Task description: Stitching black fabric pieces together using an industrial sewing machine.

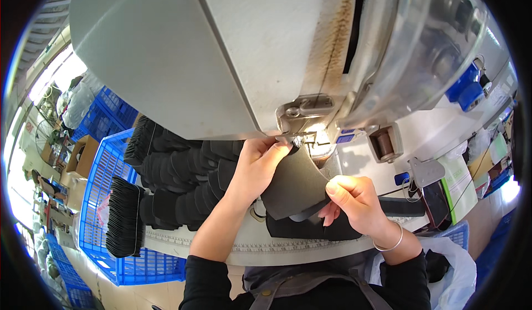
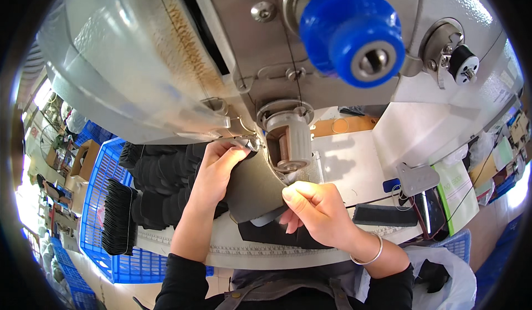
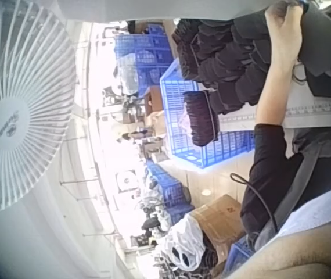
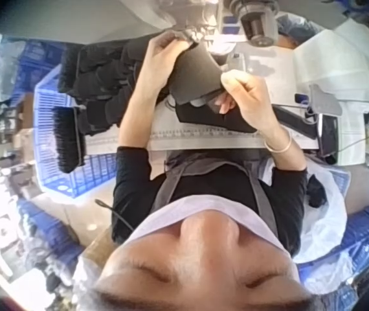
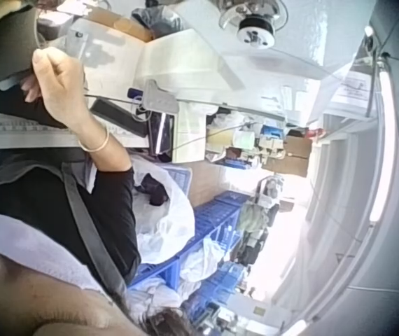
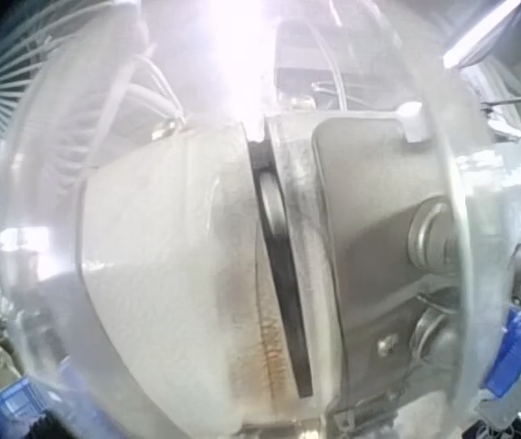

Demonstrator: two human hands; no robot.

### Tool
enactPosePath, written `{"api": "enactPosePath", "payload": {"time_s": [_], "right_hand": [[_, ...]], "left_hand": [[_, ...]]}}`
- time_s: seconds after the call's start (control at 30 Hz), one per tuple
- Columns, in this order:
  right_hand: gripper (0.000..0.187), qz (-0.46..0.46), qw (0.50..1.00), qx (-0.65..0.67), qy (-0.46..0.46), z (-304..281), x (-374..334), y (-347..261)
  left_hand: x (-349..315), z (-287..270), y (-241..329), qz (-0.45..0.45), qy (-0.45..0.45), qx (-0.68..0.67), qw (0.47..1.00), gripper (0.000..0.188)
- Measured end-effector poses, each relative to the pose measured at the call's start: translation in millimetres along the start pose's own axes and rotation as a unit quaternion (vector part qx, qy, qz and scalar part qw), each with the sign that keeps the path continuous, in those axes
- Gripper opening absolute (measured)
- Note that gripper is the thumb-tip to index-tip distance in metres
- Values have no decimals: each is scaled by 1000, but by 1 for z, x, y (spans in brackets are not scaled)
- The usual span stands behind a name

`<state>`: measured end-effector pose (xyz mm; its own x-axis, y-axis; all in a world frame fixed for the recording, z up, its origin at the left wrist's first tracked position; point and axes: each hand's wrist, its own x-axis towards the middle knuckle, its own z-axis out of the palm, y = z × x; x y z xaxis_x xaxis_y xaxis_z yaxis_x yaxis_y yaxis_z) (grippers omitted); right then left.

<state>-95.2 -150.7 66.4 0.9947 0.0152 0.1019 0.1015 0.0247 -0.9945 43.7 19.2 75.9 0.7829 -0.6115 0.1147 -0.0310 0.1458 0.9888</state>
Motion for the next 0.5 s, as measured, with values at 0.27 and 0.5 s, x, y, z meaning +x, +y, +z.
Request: {"api": "enactPosePath", "payload": {"time_s": [0.27,0.5], "right_hand": [[30,22,999,41,3,-3,4,-1],[30,-5,998,67,-2,4,13,3]], "left_hand": [[-49,22,20,435,91,539,715,16],[-79,50,3,460,92,695,545,27]]}}
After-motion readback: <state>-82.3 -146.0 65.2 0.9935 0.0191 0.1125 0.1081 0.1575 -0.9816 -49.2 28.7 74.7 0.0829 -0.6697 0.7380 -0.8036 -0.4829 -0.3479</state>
